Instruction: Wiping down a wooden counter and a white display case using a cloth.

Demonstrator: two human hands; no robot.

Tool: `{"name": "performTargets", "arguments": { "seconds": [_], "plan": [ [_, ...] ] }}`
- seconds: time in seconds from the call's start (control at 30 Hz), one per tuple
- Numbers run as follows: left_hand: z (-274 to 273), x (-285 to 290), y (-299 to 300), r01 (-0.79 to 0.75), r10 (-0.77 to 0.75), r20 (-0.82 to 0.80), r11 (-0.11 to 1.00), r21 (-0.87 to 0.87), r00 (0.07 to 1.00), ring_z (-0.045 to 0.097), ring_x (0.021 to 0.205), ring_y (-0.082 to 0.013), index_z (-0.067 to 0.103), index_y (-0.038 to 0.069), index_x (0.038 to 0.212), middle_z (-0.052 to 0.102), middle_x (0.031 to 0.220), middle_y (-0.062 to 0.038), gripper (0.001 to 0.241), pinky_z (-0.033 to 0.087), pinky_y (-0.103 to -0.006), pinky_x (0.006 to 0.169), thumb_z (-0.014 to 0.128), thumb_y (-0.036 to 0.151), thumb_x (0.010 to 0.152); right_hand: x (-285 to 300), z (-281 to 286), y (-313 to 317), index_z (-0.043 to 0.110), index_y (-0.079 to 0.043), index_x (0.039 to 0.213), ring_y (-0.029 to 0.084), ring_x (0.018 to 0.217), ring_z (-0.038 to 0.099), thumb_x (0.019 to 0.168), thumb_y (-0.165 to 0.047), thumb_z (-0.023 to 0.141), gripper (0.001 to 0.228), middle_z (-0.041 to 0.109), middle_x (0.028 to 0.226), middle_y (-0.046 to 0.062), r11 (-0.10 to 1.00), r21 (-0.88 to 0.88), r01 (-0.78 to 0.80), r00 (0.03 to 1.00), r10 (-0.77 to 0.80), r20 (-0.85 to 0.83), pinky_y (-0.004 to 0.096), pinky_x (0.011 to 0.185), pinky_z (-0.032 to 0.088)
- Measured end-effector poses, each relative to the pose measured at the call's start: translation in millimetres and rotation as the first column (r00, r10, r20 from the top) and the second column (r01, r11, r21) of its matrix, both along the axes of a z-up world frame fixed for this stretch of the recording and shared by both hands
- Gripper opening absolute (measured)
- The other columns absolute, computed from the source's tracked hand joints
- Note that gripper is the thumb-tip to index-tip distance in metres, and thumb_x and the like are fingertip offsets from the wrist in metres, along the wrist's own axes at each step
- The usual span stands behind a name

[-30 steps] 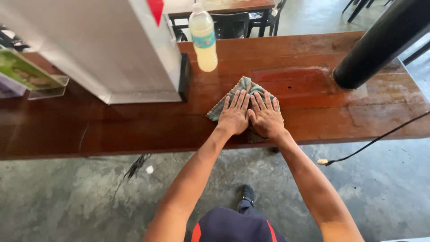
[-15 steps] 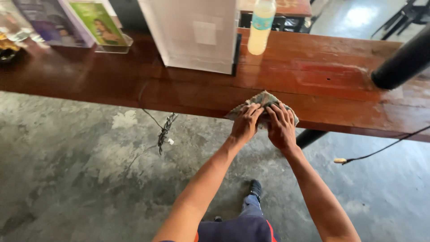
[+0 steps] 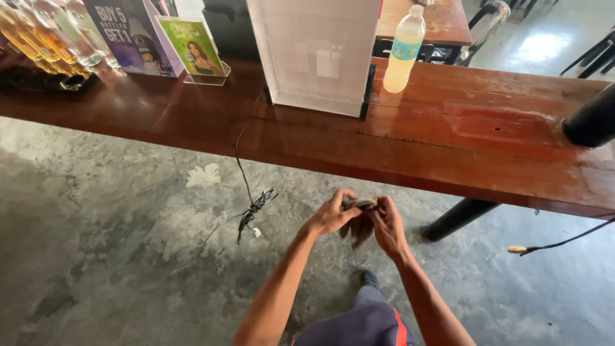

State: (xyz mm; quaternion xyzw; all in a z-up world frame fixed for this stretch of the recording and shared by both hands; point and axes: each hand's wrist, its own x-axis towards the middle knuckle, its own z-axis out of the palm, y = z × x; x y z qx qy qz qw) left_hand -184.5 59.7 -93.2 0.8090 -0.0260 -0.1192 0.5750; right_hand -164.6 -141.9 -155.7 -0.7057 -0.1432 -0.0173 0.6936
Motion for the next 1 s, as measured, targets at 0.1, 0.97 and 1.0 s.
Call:
{"name": "performTargets", "arguments": {
  "seconds": [0.1,0.97,1.0],
  "plan": [
    [-11.5,-10.3,4.7,0.011,-0.025,-0.070,0.980,-0.200,0.997,0.068,0.110,-0.0286,0.064,0.006,0.123,0.071,0.121,-0.016,0.042,0.055,-0.0370,0.098,0.076,0.028,0.089,-20.1,10.6,0.3,0.056,-0.004,0.117,0.006,0.092,0.056,0.102,-0.003,0.059,0.015,0.062,0.100,0.001,0.999,0.041,0.006,0.998,-0.004,-0.056,0.022,0.079,0.047],
    [77.3,211.6,-30.9,-0.271,0.382,0.698,0.924,-0.270,0.606,0.070,0.110,-0.0289,0.063,0.001,0.130,0.072,0.119,-0.016,0.031,0.055,-0.0381,0.098,0.057,0.002,0.099,267.6,100.6,37.3,0.049,-0.003,0.150,0.021,0.122,0.057,0.102,-0.014,0.046,0.049,0.058,0.139,0.013,0.922,0.285,-0.261,0.942,0.180,0.283,0.033,0.105,0.047],
    [73.2,215.7,-29.2,-0.345,0.374,0.764,0.915,-0.210,0.525,0.068,0.112,-0.0281,0.060,-0.001,0.132,0.069,0.121,-0.017,0.035,0.055,-0.0377,0.097,0.058,0.002,0.097,282.4,102.1,38.0,0.054,-0.004,0.143,0.022,0.123,0.058,0.102,-0.010,0.047,0.042,0.057,0.140,0.014,0.992,0.029,-0.126,0.898,0.102,0.427,0.034,0.107,0.047]
  ]
}}
